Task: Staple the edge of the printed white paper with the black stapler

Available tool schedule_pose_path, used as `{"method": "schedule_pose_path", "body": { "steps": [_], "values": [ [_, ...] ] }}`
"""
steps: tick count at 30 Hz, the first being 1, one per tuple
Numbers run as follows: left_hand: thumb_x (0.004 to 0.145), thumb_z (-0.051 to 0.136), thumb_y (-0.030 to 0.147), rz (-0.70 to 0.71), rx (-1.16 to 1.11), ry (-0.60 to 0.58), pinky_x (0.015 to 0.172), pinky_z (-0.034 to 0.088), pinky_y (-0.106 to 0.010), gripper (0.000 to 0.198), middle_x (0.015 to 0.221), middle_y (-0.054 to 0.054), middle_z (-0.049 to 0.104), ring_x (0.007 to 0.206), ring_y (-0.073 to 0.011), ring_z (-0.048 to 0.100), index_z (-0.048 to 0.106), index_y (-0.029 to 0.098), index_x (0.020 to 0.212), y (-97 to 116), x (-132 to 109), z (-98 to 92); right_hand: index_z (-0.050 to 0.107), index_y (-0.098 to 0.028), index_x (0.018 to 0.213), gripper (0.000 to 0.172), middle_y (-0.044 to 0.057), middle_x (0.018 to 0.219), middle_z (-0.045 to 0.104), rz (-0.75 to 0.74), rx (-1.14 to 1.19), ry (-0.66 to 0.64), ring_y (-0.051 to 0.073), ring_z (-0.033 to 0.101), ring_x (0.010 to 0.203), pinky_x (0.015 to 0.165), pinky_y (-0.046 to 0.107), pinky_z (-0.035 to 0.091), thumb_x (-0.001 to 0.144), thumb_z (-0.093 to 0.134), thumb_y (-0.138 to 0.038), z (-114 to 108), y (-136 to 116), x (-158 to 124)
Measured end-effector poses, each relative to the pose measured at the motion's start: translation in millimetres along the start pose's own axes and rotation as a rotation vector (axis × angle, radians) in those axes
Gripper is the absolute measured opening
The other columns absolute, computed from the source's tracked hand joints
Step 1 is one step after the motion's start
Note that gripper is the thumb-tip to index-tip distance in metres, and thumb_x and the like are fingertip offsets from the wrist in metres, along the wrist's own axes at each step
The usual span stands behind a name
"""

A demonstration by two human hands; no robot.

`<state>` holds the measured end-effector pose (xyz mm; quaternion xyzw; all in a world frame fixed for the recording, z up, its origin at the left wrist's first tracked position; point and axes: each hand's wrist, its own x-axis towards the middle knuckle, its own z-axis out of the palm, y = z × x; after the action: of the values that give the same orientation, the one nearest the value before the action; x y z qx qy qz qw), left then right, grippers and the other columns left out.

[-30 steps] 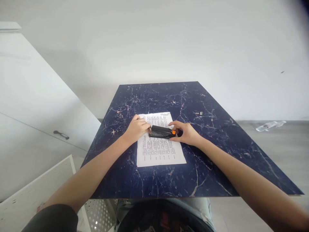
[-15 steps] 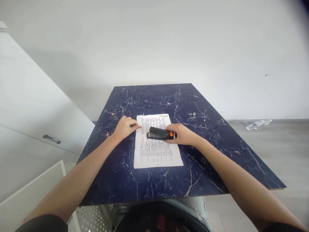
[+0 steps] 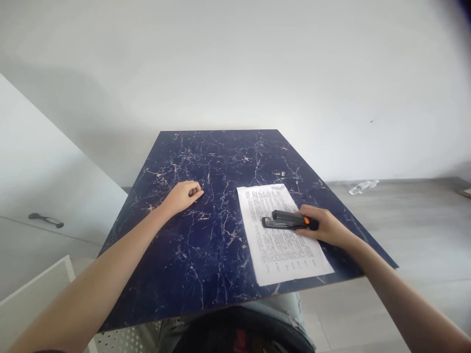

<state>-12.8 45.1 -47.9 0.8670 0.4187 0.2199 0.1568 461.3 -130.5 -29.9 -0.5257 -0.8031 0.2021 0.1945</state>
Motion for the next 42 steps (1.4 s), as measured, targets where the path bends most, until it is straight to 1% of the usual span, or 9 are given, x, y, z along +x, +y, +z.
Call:
{"method": "schedule_pose_path", "body": {
  "steps": [5, 10, 15, 17, 21, 23, 29, 35, 42],
  "values": [
    [0.097, 0.056, 0.036, 0.034, 0.02, -0.014, 0.071, 0.04, -0.032, 0.022, 0.075, -0.001, 0.059, 0.073, -0.0179, 0.054, 0.055, 0.022, 0.08, 0, 1, 1.1, 0.068, -0.025, 0.092, 0.025, 0.004, 0.084, 0.063, 0.148, -0.031, 0.102, 0.023, 0.062, 0.075, 0.068, 0.037, 0.047, 0.087, 0.075, -0.049, -14, 24, -39],
    [0.098, 0.055, 0.034, 0.049, 0.037, -0.015, 0.073, 0.04, -0.032, 0.021, 0.075, 0.0, 0.059, 0.074, -0.018, 0.054, 0.053, 0.022, 0.08, 1, 2, 1.2, 0.07, -0.026, 0.092, 0.031, 0.004, 0.087, 0.064, 0.195, 0.032, 0.142, 0.025, 0.063, 0.079, 0.073, 0.039, 0.048, 0.085, 0.075, -0.056, -21, 31, -43],
    [0.098, 0.054, 0.034, 0.056, 0.059, -0.024, 0.074, 0.039, -0.033, 0.021, 0.076, -0.001, 0.059, 0.076, -0.0184, 0.054, 0.052, 0.022, 0.081, 0, 2, 1.8, 0.074, -0.026, 0.104, 0.064, 0.008, 0.095, 0.066, 0.178, 0.314, 0.071, 0.027, 0.061, 0.081, 0.069, 0.04, 0.047, 0.065, 0.083, -0.076, -32, 58, -37],
    [0.099, 0.053, 0.034, 0.06, 0.064, -0.027, 0.074, 0.039, -0.033, 0.021, 0.077, 0.0, 0.058, 0.076, -0.0184, 0.054, 0.052, 0.022, 0.081, -1, 2, 2.0, 0.072, -0.025, 0.096, 0.061, 0.006, 0.082, 0.06, 0.212, 0.46, 0.226, 0.023, 0.052, 0.069, 0.061, 0.04, 0.041, 0.071, 0.074, -0.081, -38, 76, -31],
    [0.1, 0.051, 0.036, 0.058, 0.07, -0.032, 0.073, 0.039, -0.033, 0.023, 0.075, -0.001, 0.057, 0.075, -0.0187, 0.053, 0.051, 0.022, 0.081, -1, 2, 2.0, 0.047, -0.027, 0.065, 0.053, 0.002, 0.063, 0.042, 0.35, 0.594, 0.833, 0.017, 0.034, 0.056, 0.057, 0.042, 0.031, 0.089, 0.059, -0.074, -47, 106, -10],
    [0.1, 0.051, 0.037, 0.057, 0.073, -0.035, 0.072, 0.039, -0.033, 0.024, 0.075, -0.001, 0.057, 0.074, -0.0189, 0.053, 0.051, 0.022, 0.081, -1, 2, 1.8, 0.044, -0.028, 0.064, 0.052, 0.002, 0.062, 0.042, 0.419, 0.597, 0.935, 0.017, 0.032, 0.055, 0.056, 0.042, 0.029, 0.087, 0.063, -0.07, -50, 117, 0],
    [0.099, 0.051, 0.038, 0.047, 0.068, -0.039, 0.073, 0.04, -0.034, 0.023, 0.077, -0.002, 0.059, 0.076, -0.0192, 0.055, 0.053, 0.022, 0.082, 0, 3, 1.3, 0.066, -0.025, 0.078, 0.04, 0.004, 0.075, 0.062, 0.507, 0.452, 0.68, 0.017, 0.047, 0.062, 0.058, 0.036, 0.036, 0.067, 0.085, -0.058, -46, 133, 11],
    [0.099, 0.052, 0.036, 0.068, 0.071, -0.035, 0.074, 0.039, -0.033, 0.023, 0.075, -0.001, 0.058, 0.076, -0.0186, 0.054, 0.053, 0.022, 0.081, -1, 4, 2.0, 0.073, -0.022, 0.089, 0.04, 0.006, 0.084, 0.071, 0.487, 0.36, 0.627, 0.022, 0.06, 0.075, 0.069, 0.037, 0.047, 0.066, 0.086, -0.053, -38, 134, 6],
    [0.1, 0.05, 0.036, 0.061, 0.08, -0.041, 0.075, 0.039, -0.033, 0.022, 0.077, -0.001, 0.058, 0.077, -0.0189, 0.054, 0.054, 0.022, 0.083, -1, 3, 1.3, 0.074, -0.021, 0.093, 0.042, 0.004, 0.078, 0.07, 0.454, 0.155, 0.472, 0.02, 0.058, 0.07, 0.066, 0.035, 0.044, 0.073, 0.081, -0.057, -40, 129, 11]
  ]
}}
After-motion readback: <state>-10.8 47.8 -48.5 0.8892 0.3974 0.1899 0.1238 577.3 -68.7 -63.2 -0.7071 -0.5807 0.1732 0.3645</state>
